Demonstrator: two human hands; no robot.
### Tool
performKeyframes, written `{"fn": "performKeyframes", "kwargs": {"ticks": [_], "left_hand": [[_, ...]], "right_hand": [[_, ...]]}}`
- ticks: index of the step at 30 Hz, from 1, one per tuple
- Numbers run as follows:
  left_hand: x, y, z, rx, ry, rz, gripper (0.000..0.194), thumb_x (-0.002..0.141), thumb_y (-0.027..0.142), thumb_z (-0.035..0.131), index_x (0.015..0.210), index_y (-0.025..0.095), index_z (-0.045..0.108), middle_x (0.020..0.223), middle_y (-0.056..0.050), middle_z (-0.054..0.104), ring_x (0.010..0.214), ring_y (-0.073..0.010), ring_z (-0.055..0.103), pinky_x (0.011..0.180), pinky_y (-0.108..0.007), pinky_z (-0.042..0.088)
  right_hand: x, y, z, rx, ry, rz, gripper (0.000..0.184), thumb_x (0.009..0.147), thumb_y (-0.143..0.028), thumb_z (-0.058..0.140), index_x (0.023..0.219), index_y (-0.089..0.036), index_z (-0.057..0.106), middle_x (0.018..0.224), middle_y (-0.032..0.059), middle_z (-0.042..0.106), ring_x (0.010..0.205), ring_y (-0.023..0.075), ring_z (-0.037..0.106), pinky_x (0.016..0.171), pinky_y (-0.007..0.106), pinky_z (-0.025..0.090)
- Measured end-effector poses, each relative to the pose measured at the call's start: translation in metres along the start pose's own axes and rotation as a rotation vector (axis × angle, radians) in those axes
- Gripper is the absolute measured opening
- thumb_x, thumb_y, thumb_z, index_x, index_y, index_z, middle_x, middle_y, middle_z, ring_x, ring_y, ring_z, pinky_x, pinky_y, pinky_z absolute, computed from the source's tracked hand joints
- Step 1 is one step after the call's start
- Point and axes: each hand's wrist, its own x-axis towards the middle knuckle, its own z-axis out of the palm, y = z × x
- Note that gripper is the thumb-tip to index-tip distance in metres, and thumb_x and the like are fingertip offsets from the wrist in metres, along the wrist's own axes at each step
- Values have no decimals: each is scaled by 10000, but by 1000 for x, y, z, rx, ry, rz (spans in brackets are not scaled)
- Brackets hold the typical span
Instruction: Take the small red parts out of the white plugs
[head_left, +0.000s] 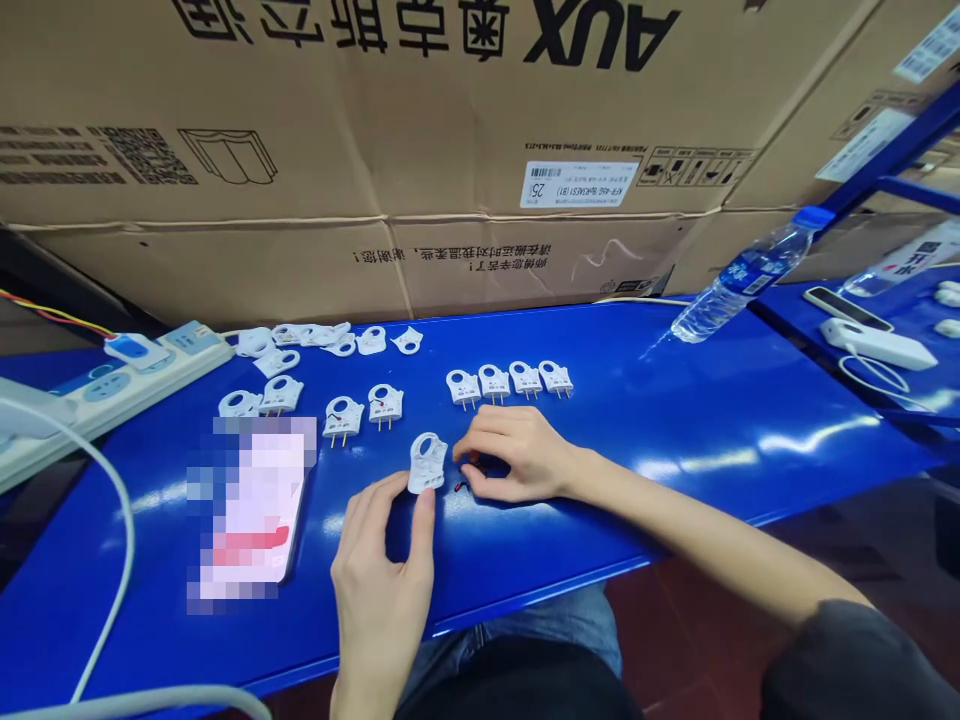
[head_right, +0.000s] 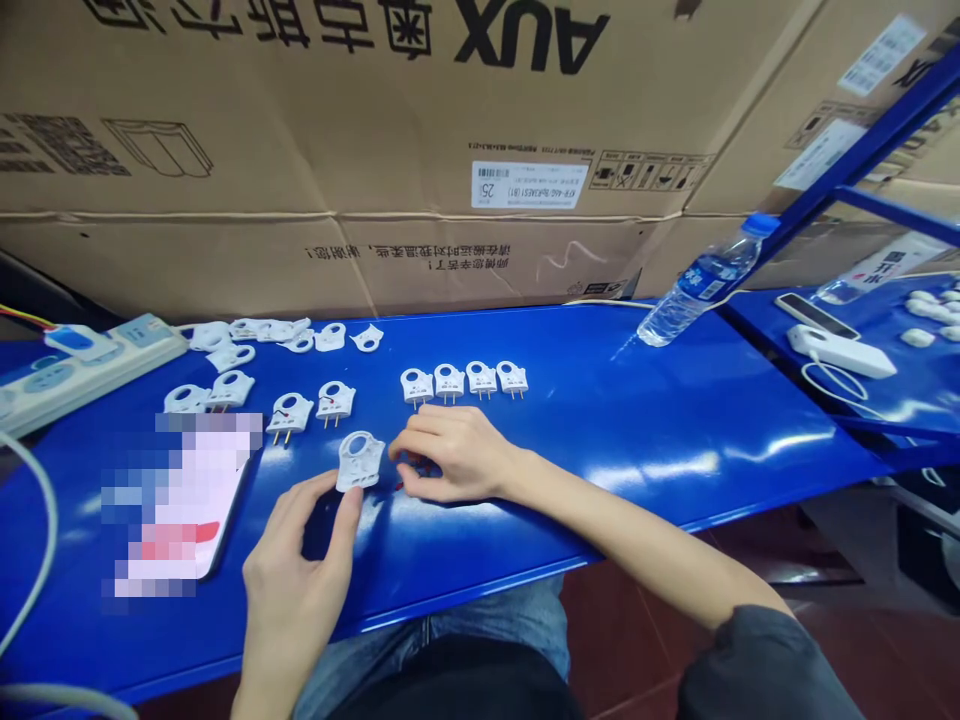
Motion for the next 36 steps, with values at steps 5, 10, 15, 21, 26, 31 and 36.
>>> {"fn": "performKeyframes", "kwargs": {"ticks": [5,10,15,21,26,31,36], "left_hand": [[-1,-6,-1,-7,-13,28,249,1003,442,575,1107,254,700,1123,-58,751,1110,-253,683,992,-409,531],[-3,-14,2,13,-30,29,249,999,440,576,1118,267,709,1138,-53,764,1205,-284,665,1076,-478,507],[-2,-12,2,10,-55,46,261,1007,446,553,1122,270,707,1151,-54,761,1204,-284,670,1076,-485,518],[0,-7,3,-28,-65,-126,440,969,535,584,1309,256,571,1187,-85,721,1132,-295,695,930,-467,569],[0,-11,8,-2,-69,-106,495,935,569,615,1318,262,553,1173,-83,719,1134,-315,687,978,-523,535],[1,-10,8,11,-96,-113,488,940,568,609,1315,260,557,1169,-83,715,1154,-324,677,998,-544,524],[1,-11,7,3,-97,-122,476,943,574,601,1293,254,563,1181,-86,708,1149,-321,674,1013,-555,514]], "right_hand": [[0,-2,3,104,82,27,328,970,-377,660,1234,-187,621,1163,101,723,1045,210,684,867,340,590],[-1,-7,7,147,48,53,567,960,-470,687,1437,-214,518,1365,142,646,1240,252,639,1014,402,577],[0,-11,9,132,55,61,570,963,-409,677,1476,-225,510,1359,133,648,1209,247,647,1008,405,581],[12,-1,4,26,65,151,637,970,-317,652,1557,-194,435,1382,139,666,1202,294,609,1030,496,541],[33,9,-2,-140,-85,197,553,966,-285,635,1488,-134,536,1399,147,675,1203,331,562,950,498,505],[54,22,-3,-239,-216,179,545,941,-262,632,1466,-133,569,1392,141,684,1220,340,550,948,500,459],[61,31,0,-248,-275,217,593,926,-248,630,1500,-128,543,1351,145,704,1208,339,554,954,496,451]]}}
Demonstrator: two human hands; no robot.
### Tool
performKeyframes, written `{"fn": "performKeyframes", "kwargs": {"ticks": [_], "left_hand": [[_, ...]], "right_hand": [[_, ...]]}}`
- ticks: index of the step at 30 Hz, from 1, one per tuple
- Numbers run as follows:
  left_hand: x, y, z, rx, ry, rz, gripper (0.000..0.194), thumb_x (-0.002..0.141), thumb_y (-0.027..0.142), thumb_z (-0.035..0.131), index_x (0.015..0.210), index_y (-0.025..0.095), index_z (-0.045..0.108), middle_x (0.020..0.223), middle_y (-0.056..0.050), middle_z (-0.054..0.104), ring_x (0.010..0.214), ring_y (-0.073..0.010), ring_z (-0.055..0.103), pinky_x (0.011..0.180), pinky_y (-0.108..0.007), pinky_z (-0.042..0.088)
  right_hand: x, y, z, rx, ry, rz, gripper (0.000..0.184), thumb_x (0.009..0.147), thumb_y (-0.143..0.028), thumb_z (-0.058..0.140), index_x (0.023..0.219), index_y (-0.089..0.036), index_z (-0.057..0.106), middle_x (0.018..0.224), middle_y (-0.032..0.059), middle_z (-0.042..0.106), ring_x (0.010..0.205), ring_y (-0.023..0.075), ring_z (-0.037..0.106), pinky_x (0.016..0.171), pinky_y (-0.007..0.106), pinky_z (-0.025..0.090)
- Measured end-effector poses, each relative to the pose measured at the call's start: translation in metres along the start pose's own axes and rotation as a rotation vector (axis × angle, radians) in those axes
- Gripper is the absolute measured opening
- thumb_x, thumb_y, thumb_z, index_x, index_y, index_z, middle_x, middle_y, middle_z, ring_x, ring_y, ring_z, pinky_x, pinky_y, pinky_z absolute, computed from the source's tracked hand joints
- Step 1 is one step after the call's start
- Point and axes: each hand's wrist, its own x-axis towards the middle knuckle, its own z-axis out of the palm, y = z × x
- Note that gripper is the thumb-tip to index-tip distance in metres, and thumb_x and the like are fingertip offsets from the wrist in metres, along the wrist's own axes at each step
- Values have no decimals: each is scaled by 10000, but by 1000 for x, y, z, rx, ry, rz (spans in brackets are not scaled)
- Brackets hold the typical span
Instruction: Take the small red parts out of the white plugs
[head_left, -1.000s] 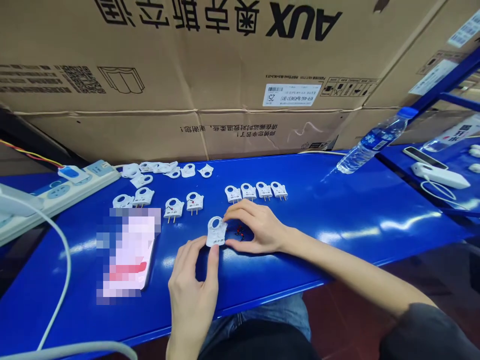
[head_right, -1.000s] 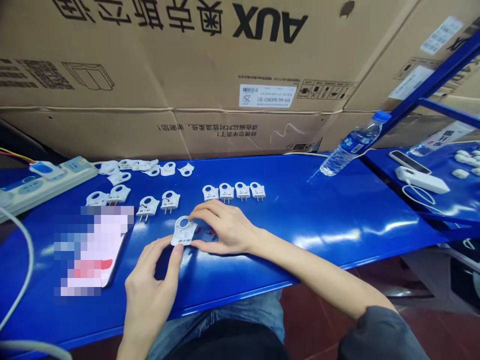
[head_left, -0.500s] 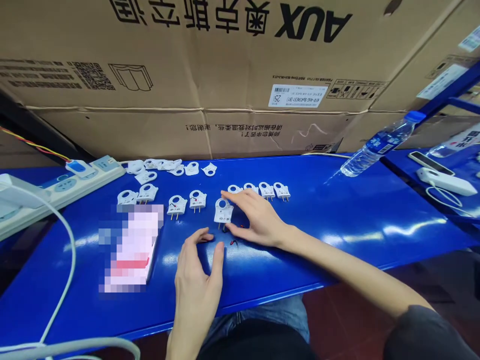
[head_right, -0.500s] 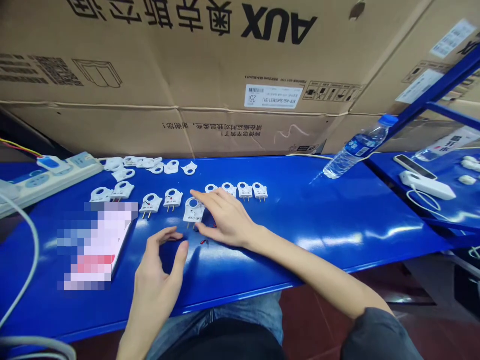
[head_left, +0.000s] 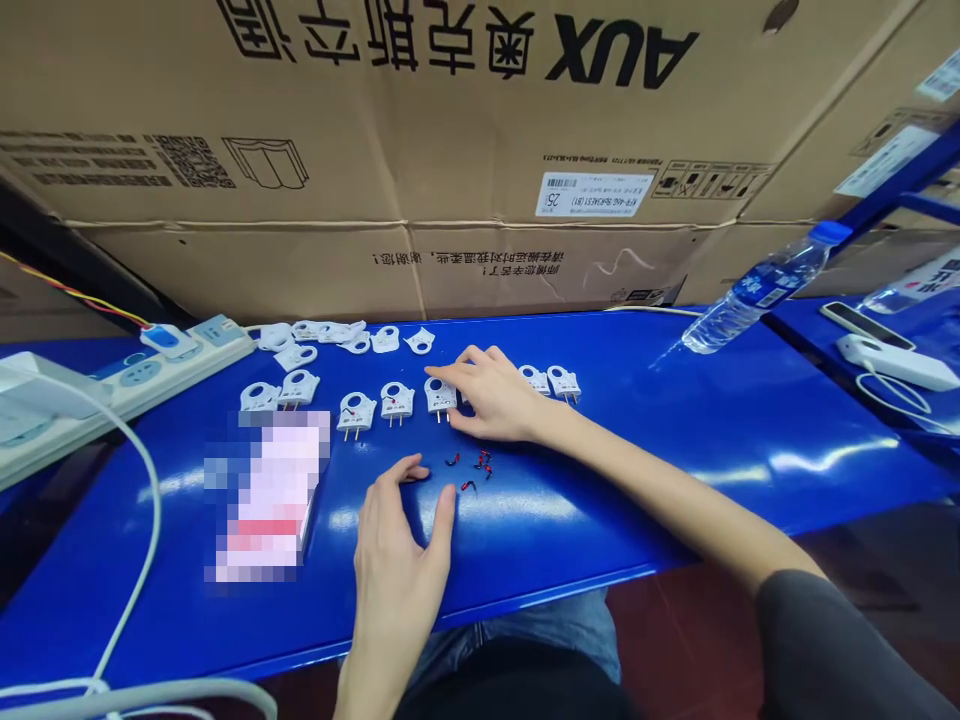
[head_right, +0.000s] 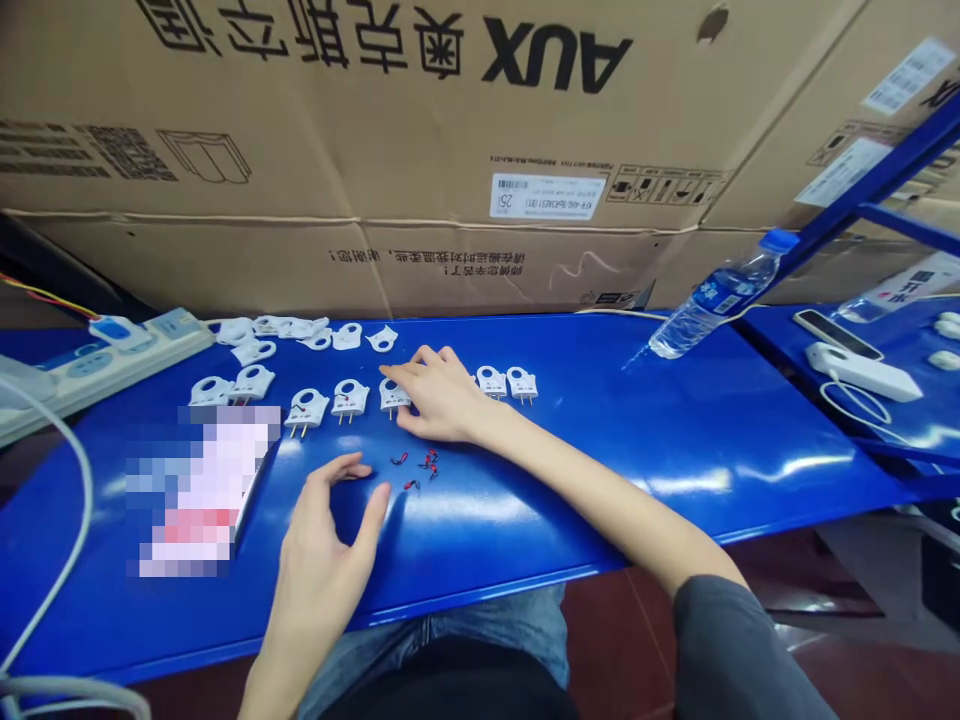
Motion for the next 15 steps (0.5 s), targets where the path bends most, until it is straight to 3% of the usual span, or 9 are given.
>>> {"fn": "performKeyframes", "kwargs": {"ticks": [5,10,15], "left_hand": [[-1,2,-1,-4,-2,-17,458,943,575,593,1278,263,569,1171,-76,704,1155,-319,664,1019,-555,506],[-2,9,-1,-31,41,-13,435,951,554,574,1261,250,575,1166,-87,696,1156,-323,653,1053,-564,478],[-2,10,-2,-51,55,-28,448,949,557,572,1263,238,572,1186,-99,683,1172,-323,644,1071,-565,469]], "right_hand": [[5,-6,2,-3,-18,10,571,969,-288,587,1515,-135,522,1470,142,632,1276,346,521,998,511,437],[20,-18,8,28,42,-13,628,1000,-444,609,1541,-154,475,1484,143,619,1377,357,456,1052,539,408],[31,-27,18,51,23,-31,603,988,-350,632,1530,-137,476,1416,160,662,1383,340,471,1072,532,386]]}}
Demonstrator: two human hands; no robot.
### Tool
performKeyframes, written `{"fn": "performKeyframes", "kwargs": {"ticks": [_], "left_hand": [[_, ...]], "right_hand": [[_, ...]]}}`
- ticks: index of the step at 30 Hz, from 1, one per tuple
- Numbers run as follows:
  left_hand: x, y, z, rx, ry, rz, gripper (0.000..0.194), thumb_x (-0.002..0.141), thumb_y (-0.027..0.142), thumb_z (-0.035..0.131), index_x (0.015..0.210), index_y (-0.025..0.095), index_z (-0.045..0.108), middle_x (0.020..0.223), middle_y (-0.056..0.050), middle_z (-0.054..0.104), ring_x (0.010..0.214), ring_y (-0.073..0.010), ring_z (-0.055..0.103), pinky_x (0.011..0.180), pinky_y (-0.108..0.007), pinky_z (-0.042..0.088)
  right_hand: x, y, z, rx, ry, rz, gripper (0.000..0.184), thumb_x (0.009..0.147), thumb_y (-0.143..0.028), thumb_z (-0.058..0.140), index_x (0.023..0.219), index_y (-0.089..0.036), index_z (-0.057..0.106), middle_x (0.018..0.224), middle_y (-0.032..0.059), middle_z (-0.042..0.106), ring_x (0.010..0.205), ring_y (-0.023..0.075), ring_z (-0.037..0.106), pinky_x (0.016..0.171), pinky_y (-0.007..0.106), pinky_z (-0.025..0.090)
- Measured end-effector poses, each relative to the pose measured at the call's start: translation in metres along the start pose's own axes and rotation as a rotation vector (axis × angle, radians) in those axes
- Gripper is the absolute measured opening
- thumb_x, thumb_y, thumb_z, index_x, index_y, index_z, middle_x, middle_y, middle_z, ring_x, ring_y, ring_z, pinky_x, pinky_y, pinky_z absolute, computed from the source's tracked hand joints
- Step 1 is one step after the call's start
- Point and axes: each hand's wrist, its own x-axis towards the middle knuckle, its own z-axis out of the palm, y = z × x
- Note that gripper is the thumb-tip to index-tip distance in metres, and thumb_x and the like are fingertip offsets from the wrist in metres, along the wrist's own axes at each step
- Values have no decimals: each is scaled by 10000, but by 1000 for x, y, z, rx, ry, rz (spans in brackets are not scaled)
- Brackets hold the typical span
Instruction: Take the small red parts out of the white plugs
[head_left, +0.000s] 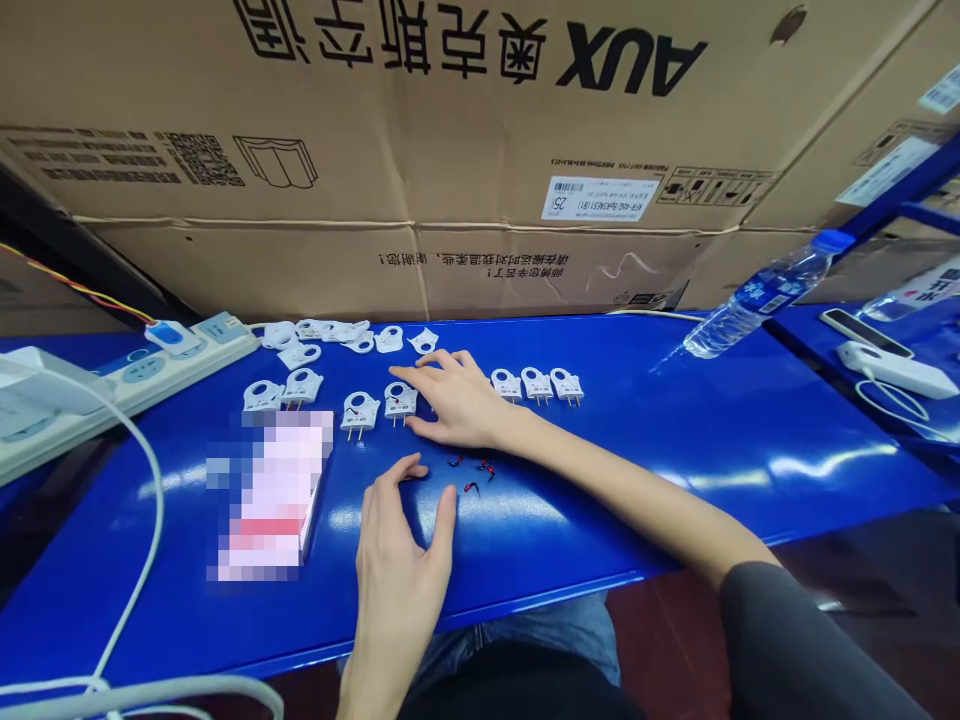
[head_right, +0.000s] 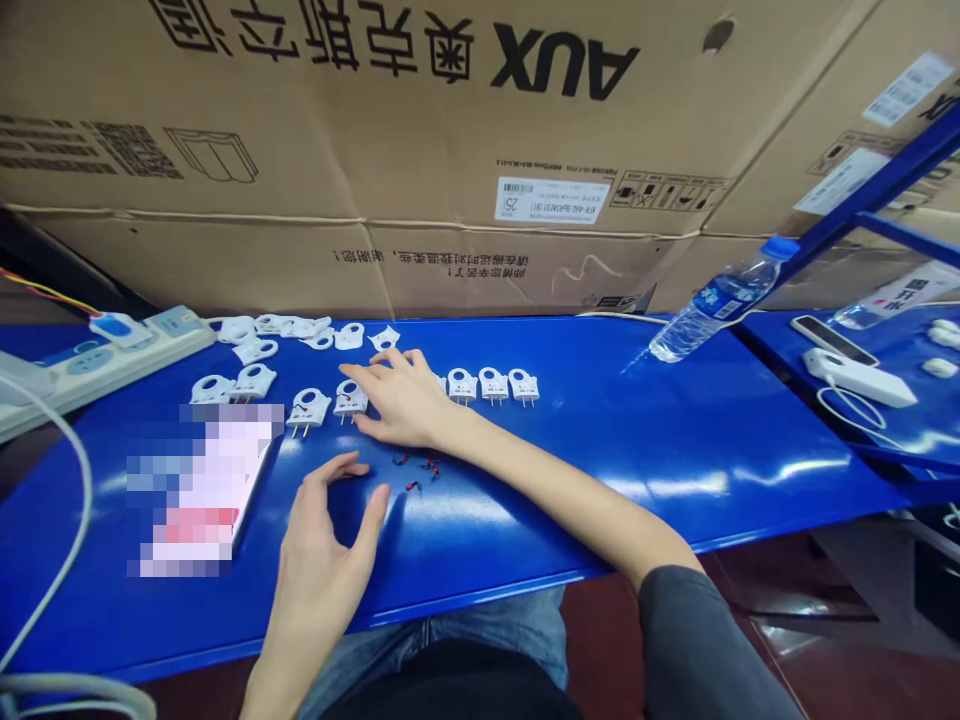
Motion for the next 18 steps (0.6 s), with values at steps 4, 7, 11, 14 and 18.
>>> {"fn": "performKeyframes", "kwargs": {"ticks": [4,7,11,14,18], "left_hand": [[0,-1,-1,-2,-4,-27,459,935,563,585,1265,244,574,1195,-100,678,1205,-331,629,1056,-559,486],[0,0,-1,-16,10,-41,471,933,572,582,1270,243,572,1206,-106,674,1210,-336,624,1066,-578,481],[0,2,-2,-46,38,-61,512,932,583,590,1304,232,567,1248,-121,670,1216,-342,627,1086,-594,473],[0,2,-3,-95,62,-123,582,941,588,576,1396,229,524,1290,-126,663,1240,-335,622,1099,-585,468],[1,0,-4,-118,85,-147,585,958,592,546,1417,231,519,1304,-126,664,1229,-318,632,1074,-541,487]], "right_hand": [[0,-2,4,6,-11,23,537,988,-301,612,1495,-149,522,1373,151,684,1339,323,503,1056,515,397],[-3,-2,2,34,22,23,509,984,-286,610,1473,-160,545,1350,136,699,1330,315,504,1067,509,389],[-13,-7,-4,93,81,5,480,982,-267,616,1450,-179,562,1350,117,704,1329,303,512,1071,504,390],[-32,-13,-8,154,170,-5,448,987,-287,632,1423,-195,587,1325,114,717,1310,292,540,1048,487,416],[-67,-21,-9,217,332,-11,395,971,-303,673,1351,-200,636,1268,97,743,1261,272,589,1042,465,451]]}}
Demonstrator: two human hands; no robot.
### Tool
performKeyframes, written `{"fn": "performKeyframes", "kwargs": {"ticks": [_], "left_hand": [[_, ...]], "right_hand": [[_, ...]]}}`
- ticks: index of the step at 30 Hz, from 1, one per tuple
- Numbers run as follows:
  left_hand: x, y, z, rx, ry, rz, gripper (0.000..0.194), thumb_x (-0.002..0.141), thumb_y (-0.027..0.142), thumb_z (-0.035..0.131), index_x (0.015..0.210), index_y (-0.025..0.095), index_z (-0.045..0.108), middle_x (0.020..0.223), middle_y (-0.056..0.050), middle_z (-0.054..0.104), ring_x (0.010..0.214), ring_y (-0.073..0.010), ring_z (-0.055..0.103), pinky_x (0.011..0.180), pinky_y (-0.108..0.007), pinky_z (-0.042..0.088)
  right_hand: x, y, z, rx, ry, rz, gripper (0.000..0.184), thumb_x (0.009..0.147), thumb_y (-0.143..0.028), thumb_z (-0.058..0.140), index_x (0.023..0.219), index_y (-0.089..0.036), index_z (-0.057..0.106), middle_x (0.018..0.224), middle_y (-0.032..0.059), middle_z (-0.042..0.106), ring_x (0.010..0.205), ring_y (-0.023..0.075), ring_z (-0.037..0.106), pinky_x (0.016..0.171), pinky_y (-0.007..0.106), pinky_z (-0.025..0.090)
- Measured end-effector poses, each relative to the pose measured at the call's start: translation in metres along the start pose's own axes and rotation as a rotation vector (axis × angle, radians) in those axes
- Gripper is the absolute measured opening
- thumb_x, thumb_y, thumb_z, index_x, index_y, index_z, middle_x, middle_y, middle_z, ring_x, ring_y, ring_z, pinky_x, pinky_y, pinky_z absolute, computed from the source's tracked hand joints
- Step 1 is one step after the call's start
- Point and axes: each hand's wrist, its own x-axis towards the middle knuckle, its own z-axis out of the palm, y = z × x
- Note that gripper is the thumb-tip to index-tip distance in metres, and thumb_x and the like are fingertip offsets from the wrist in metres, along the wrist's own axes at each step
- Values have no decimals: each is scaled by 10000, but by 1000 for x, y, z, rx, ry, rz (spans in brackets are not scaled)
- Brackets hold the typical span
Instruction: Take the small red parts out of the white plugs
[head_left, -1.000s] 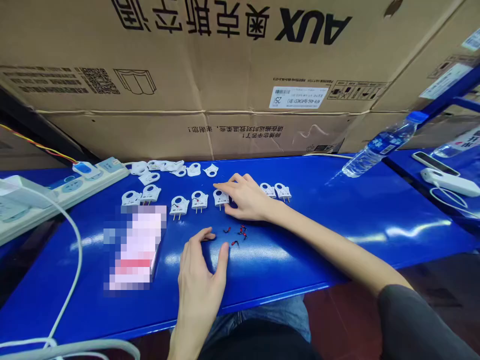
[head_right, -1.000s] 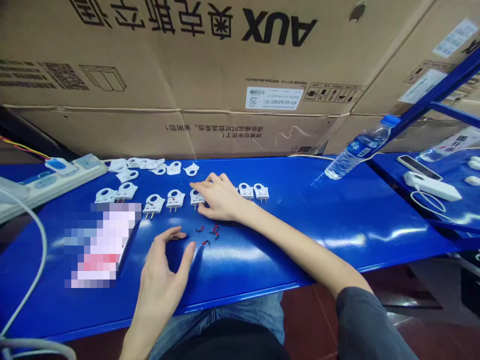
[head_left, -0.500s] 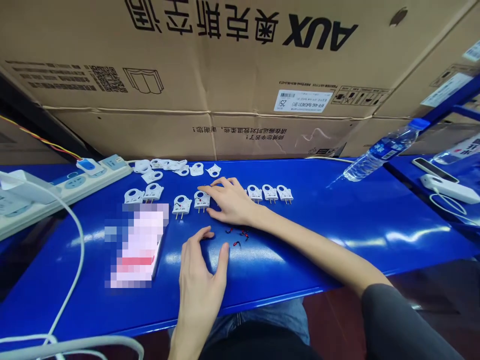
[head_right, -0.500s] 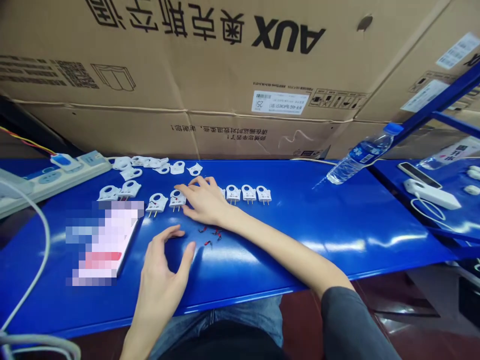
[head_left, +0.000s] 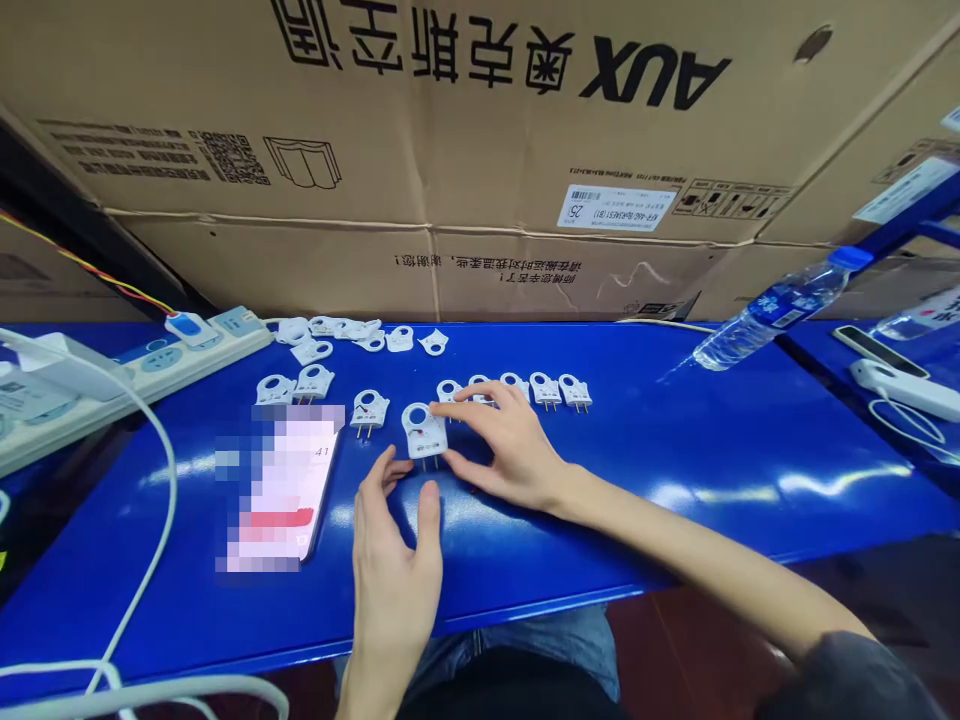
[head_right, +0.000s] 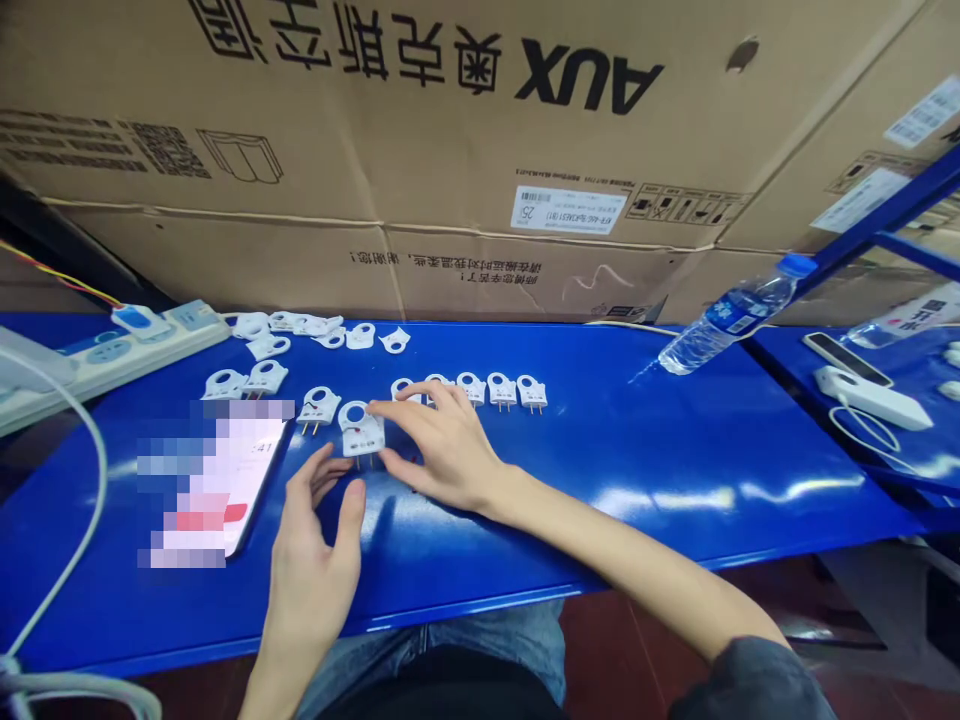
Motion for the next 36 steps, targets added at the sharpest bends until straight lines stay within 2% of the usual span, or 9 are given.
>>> {"fn": "performKeyframes", "kwargs": {"ticks": [3,5,7,12,17,23,32,36], "left_hand": [[2,-5,-1,64,-40,111,429,980,567,528,1245,248,638,1226,-96,703,1171,-299,649,1019,-490,512],[3,-9,-2,110,-72,205,342,998,534,522,1133,262,680,1162,-70,724,1139,-281,654,981,-450,519],[4,-12,-2,127,-72,256,297,1006,503,532,1099,266,685,1120,-53,732,1109,-262,661,952,-415,520],[4,-14,-2,136,-27,264,280,991,489,581,1110,256,680,1106,-46,732,1074,-243,674,908,-371,520],[3,-11,-1,124,-64,251,270,966,495,618,1069,256,691,1081,-45,732,1053,-248,678,916,-376,526],[3,-10,-2,139,-76,273,256,958,489,639,1067,262,686,1081,-41,729,1056,-244,680,918,-376,534],[4,-11,0,138,-66,281,248,960,489,632,1030,258,689,1049,-42,734,1035,-249,680,910,-384,528],[4,-10,-2,130,-60,237,274,967,505,616,1047,255,692,1079,-44,739,1061,-247,681,926,-382,519]], "right_hand": [[-20,-5,-3,51,60,-15,322,988,-287,655,1303,-220,653,1256,72,763,1224,256,624,1018,447,477],[-26,-6,-2,65,54,-28,296,994,-286,653,1283,-223,655,1261,66,767,1212,254,636,990,441,489],[-27,-8,0,77,36,-43,308,982,-271,656,1285,-220,647,1273,68,762,1217,257,634,973,437,499],[-22,-12,0,93,71,-91,341,930,-143,597,1263,-195,645,1320,78,730,1246,246,608,1008,436,511],[-23,-12,-3,57,116,-123,177,989,-167,605,1123,-214,711,1270,72,733,1179,223,634,978,409,527],[-25,-9,-6,29,39,-85,143,1029,-286,621,1085,-285,752,1300,53,722,1220,235,619,999,442,526],[-21,-9,-15,55,38,-104,140,1039,-258,593,1052,-250,732,1302,63,711,1235,230,604,1034,445,528],[-16,1,-30,79,-71,-79,128,1031,-258,602,1058,-249,727,1325,69,688,1272,245,575,1067,475,517]]}}
